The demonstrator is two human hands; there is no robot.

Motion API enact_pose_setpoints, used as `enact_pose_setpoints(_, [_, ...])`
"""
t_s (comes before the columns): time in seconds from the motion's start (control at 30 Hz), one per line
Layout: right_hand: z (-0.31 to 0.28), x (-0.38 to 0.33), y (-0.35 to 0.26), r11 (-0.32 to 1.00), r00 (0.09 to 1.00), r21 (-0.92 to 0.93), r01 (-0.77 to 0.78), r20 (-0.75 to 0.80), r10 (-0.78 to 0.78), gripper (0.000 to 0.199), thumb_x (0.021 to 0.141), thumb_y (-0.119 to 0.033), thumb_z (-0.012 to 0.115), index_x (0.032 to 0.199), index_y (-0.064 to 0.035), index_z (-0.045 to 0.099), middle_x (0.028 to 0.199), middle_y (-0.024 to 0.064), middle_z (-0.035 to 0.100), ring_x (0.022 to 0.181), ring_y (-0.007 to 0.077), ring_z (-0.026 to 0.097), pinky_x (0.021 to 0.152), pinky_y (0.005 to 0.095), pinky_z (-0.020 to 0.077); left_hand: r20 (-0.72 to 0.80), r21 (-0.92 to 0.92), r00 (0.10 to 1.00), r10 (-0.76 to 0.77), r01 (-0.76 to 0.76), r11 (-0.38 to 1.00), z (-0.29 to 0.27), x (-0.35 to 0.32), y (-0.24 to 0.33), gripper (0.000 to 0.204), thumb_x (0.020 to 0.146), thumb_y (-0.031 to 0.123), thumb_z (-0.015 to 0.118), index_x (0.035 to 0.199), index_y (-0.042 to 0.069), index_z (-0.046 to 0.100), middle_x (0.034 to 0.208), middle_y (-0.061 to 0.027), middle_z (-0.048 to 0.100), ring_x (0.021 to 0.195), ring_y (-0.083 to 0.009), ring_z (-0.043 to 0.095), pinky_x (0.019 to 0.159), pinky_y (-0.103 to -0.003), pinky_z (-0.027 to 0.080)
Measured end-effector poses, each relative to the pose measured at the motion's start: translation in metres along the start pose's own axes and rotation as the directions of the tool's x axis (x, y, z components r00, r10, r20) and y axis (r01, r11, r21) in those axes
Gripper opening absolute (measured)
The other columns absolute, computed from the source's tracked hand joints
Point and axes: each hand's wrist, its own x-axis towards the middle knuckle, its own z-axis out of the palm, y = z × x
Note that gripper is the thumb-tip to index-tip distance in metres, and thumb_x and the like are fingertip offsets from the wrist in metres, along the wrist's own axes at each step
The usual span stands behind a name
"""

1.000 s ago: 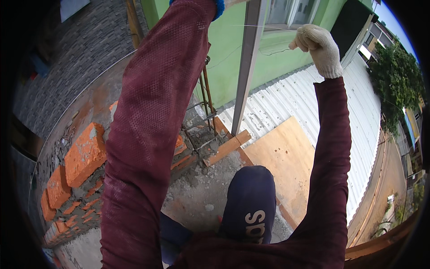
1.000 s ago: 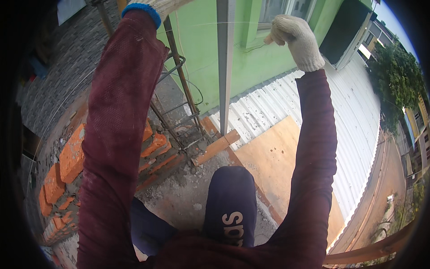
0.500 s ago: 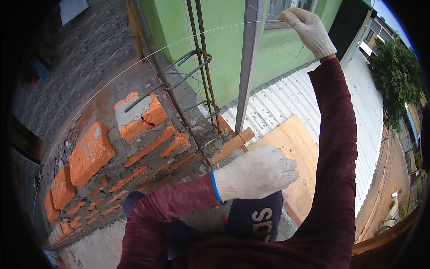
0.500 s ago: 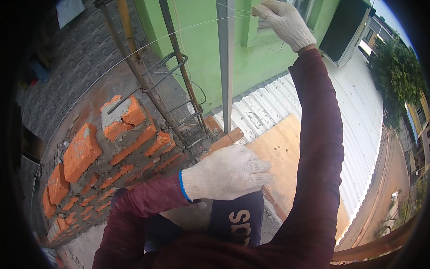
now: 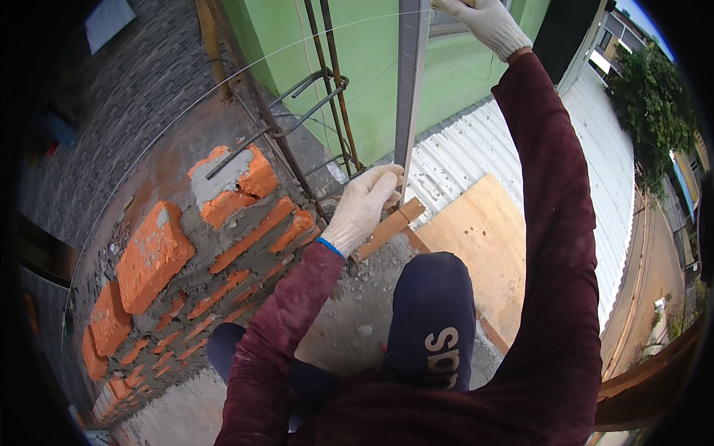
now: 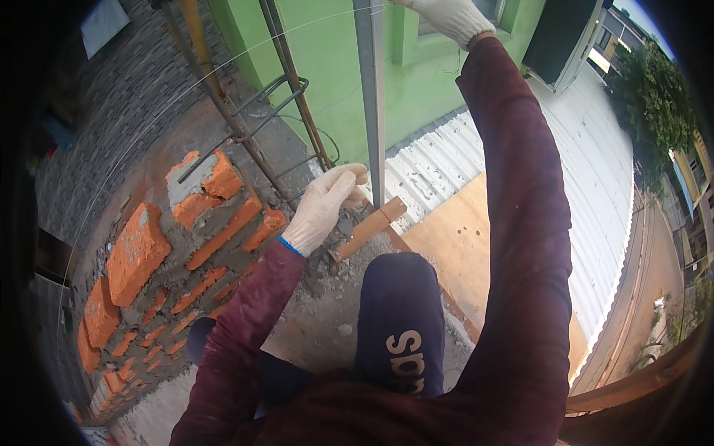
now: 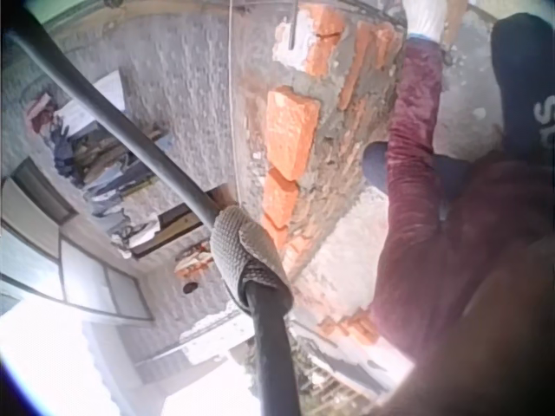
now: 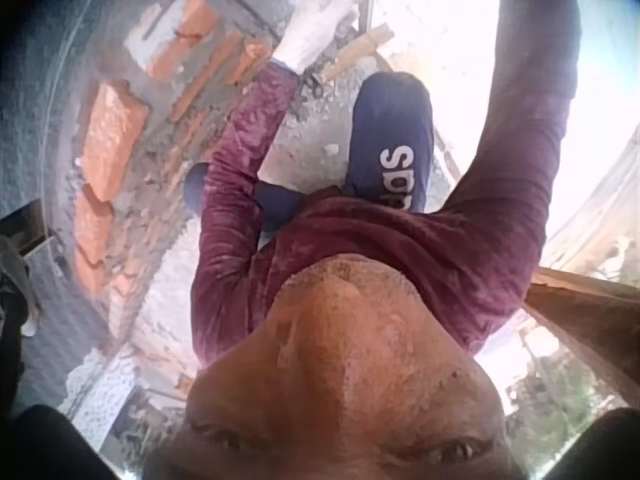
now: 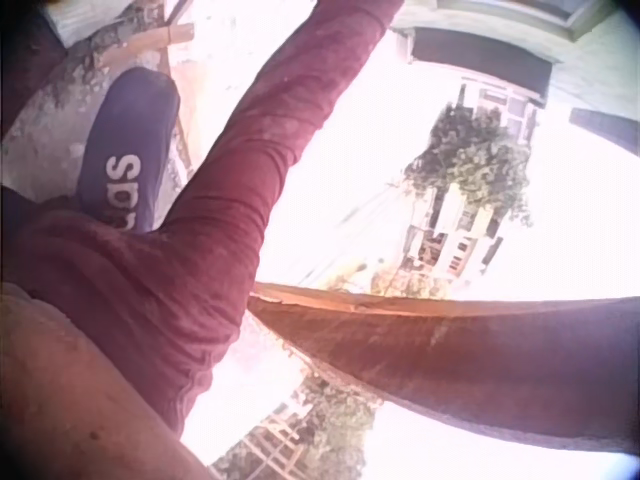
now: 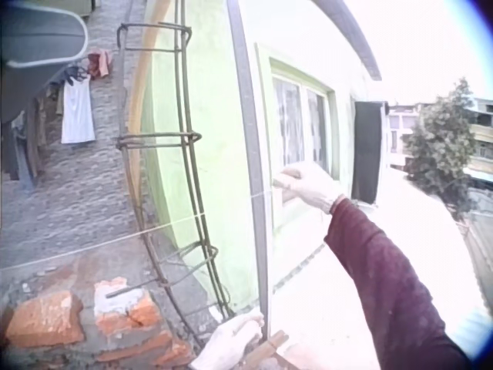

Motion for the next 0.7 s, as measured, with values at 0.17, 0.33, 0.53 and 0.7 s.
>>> enact_pose_setpoints(0.17, [0.003, 0.002, 0.003, 0.968, 0.995, -0.234, 0.095, -0.018, -0.102, 0.038, 0.1, -0.033, 0.062, 0.109, 0.0016, 0.074, 0.101, 0.0104, 0.075, 0.095, 0.0207, 0.07, 0.088, 0.0351, 0.0537, -0.021, 0.138, 0.99, 0.138, -0.134, 0.981, -0.002, 0.014, 0.02, 0.049, 0.105, 0.027, 0.057, 0.142, -0.005, 0.054, 0.131, -0.016, 0.065, 0.115, -0.0185, 0.065, 0.097, -0.031, 0.053])
enact_pose_setpoints(0.33, [-0.003, 0.005, 0.018, 0.947, 0.979, -0.267, 0.178, -0.052, -0.198, 0.042, 0.101, -0.039, 0.06, 0.111, 0.0001, 0.074, 0.104, 0.0098, 0.076, 0.1, 0.0197, 0.069, 0.093, 0.0327, 0.0514, -0.166, 0.129, 0.917, 0.363, -0.345, 0.93, 0.012, 0.051, 0.071, 0.061, 0.098, 0.03, 0.067, 0.145, -0.005, 0.051, 0.136, -0.0212, 0.062, 0.123, -0.0258, 0.062, 0.104, -0.036, 0.049])
enact_pose_setpoints(0.53, [-0.009, 0.009, 0.007, 0.949, 0.97, -0.258, 0.18, -0.115, -0.215, 0.043, 0.099, -0.041, 0.062, 0.115, -0.0027, 0.075, 0.103, 0.0098, 0.076, 0.095, 0.0219, 0.069, 0.089, 0.0343, 0.0524, -0.357, 0.324, 0.74, 0.57, -0.474, 0.819, 0.013, 0.115, 0.133, 0.073, 0.093, 0.033, 0.072, 0.149, -0.005, 0.045, 0.144, -0.0233, 0.056, 0.132, -0.0301, 0.057, 0.107, -0.039, 0.049])
enact_pose_setpoints(0.7, [-0.007, 0.018, 0.01, 0.95, 0.966, -0.235, 0.207, -0.104, -0.236, 0.042, 0.099, -0.04, 0.063, 0.113, -0.0026, 0.075, 0.102, 0.0097, 0.076, 0.093, 0.0219, 0.068, 0.087, 0.0345, 0.0531, -0.248, 0.3, 0.679, 0.691, -0.624, 0.721, 0.009, 0.155, 0.161, 0.063, 0.092, 0.036, 0.073, 0.14, 0.0, 0.055, 0.123, -0.0158, 0.069, 0.111, -0.0245, 0.067, 0.096, -0.036, 0.052])
